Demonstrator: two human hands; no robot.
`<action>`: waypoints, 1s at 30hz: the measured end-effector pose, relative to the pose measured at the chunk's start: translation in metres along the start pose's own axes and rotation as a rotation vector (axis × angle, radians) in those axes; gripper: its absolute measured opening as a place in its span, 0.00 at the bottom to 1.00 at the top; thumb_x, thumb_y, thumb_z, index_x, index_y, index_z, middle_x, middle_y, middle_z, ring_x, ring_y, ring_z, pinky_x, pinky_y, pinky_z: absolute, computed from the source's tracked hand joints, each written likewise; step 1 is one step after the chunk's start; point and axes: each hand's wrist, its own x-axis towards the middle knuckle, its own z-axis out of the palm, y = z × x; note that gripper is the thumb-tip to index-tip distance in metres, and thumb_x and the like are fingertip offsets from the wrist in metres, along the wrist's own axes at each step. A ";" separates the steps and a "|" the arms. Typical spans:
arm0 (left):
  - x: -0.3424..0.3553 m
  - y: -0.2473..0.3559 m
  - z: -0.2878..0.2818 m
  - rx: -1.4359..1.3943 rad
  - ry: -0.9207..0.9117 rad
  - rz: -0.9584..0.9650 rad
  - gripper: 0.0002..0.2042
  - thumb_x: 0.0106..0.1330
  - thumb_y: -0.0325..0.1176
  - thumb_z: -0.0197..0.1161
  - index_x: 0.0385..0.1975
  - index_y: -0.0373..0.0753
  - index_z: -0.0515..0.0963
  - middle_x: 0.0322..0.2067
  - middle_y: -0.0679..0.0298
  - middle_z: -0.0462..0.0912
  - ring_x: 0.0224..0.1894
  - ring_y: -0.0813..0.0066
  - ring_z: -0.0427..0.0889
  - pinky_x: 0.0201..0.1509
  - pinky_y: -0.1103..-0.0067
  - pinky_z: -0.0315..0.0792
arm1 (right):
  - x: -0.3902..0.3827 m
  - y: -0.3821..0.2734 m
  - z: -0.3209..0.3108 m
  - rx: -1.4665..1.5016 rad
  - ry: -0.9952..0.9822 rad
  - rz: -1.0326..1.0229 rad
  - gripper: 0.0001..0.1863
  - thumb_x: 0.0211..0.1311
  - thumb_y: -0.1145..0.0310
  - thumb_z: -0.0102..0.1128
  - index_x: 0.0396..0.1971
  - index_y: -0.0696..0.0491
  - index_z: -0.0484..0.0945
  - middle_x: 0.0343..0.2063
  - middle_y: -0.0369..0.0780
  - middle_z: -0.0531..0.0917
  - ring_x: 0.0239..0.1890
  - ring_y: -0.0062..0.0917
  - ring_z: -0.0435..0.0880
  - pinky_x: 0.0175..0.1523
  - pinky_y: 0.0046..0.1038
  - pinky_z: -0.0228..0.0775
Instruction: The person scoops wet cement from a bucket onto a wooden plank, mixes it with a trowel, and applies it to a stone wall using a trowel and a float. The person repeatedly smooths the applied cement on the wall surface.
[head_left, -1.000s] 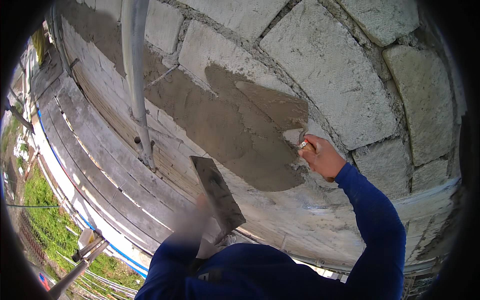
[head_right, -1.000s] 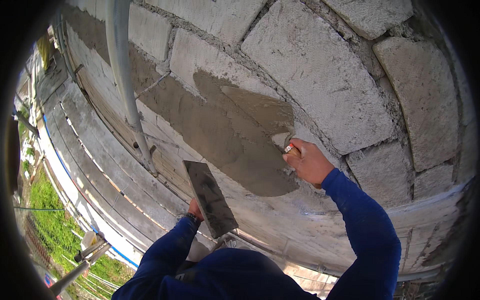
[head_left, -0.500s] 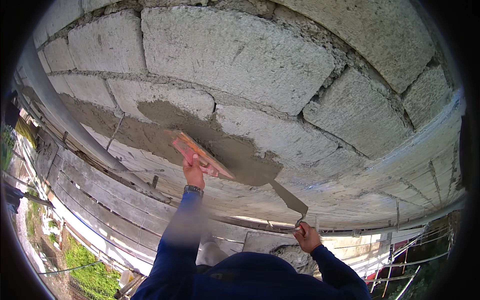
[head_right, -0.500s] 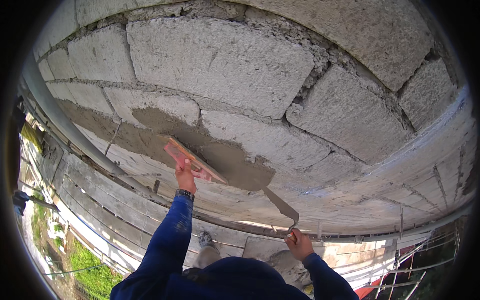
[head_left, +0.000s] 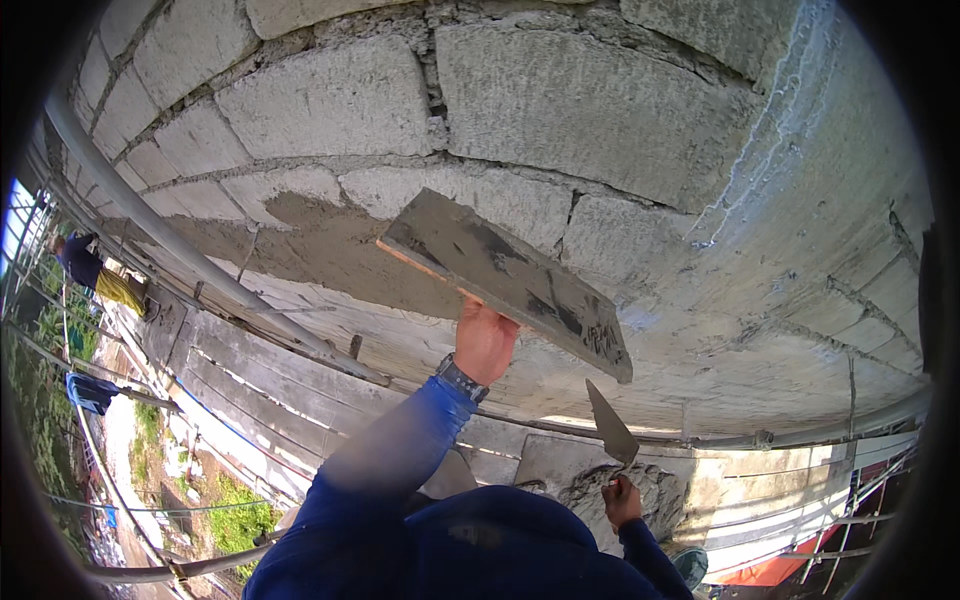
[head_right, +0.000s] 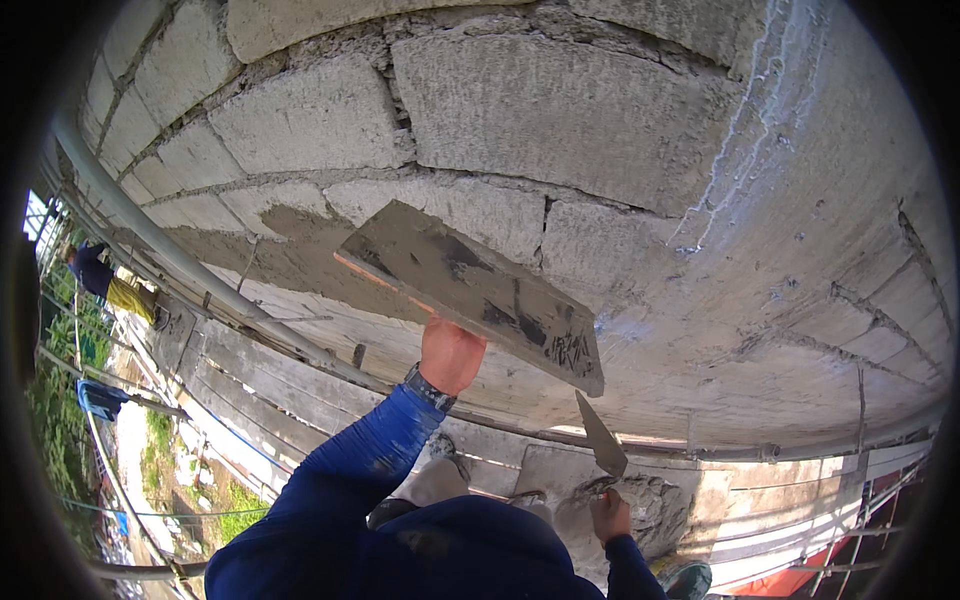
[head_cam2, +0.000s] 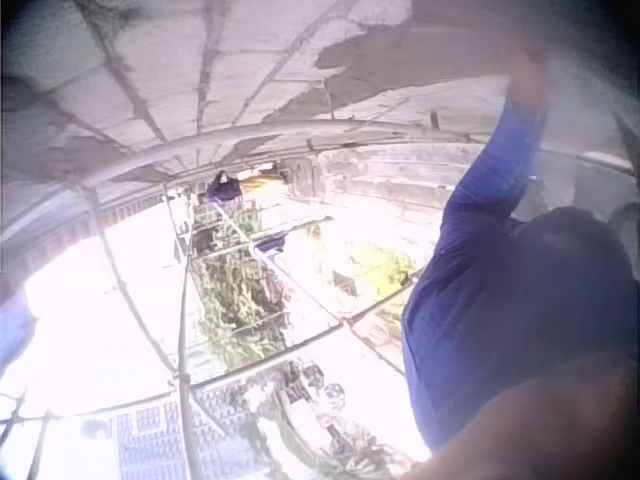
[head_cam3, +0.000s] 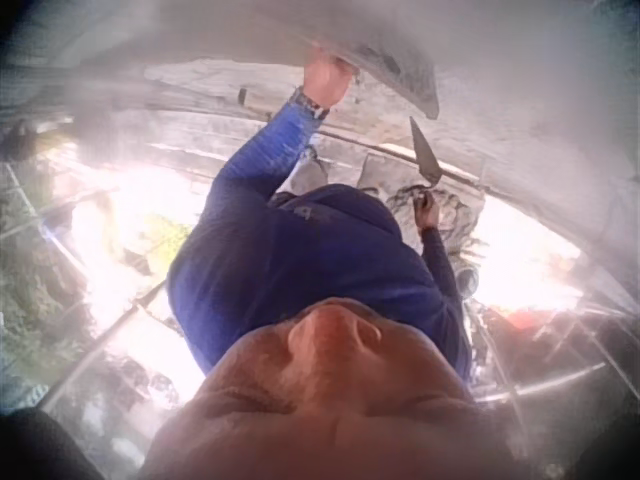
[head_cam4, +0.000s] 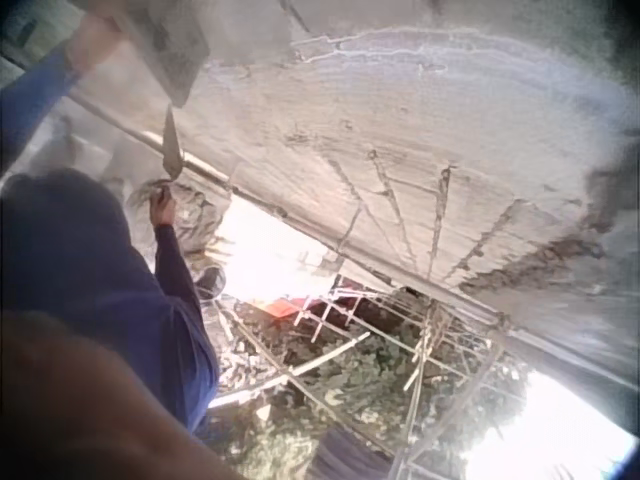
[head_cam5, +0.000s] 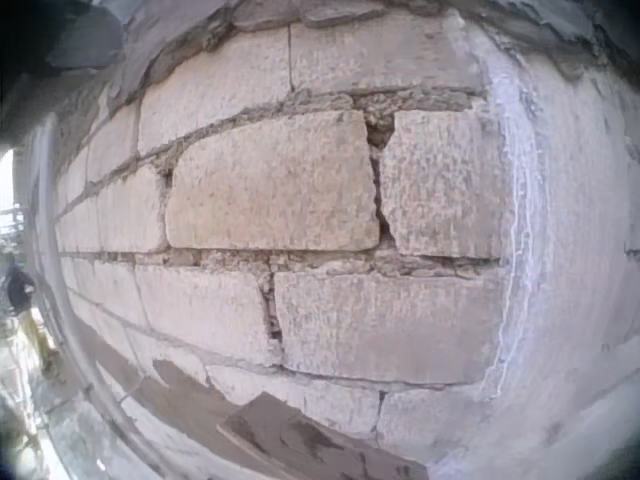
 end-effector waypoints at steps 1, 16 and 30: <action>-0.014 -0.027 -0.007 -0.101 -0.025 -0.124 0.15 0.77 0.34 0.49 0.61 0.45 0.68 0.56 0.64 0.76 0.59 0.67 0.74 0.62 0.66 0.72 | -0.008 0.010 0.000 -0.014 0.101 -0.019 0.17 0.57 0.60 0.65 0.34 0.58 0.74 0.24 0.51 0.82 0.29 0.49 0.83 0.34 0.43 0.72; -0.172 -0.510 -0.237 0.425 -0.031 -1.724 0.24 0.76 0.48 0.44 0.62 0.38 0.70 0.58 0.55 0.78 0.59 0.53 0.76 0.62 0.56 0.72 | -0.219 0.163 0.099 0.430 0.228 0.647 0.13 0.56 0.63 0.60 0.38 0.53 0.73 0.23 0.47 0.82 0.30 0.47 0.84 0.37 0.46 0.75; -0.282 -0.659 -0.359 1.342 -0.707 -1.902 0.17 0.75 0.37 0.52 0.54 0.33 0.75 0.43 0.58 0.84 0.42 0.68 0.84 0.45 0.71 0.80 | -0.041 0.433 0.386 0.697 0.736 1.199 0.19 0.67 0.58 0.56 0.36 0.62 0.71 0.25 0.57 0.81 0.33 0.57 0.81 0.39 0.51 0.72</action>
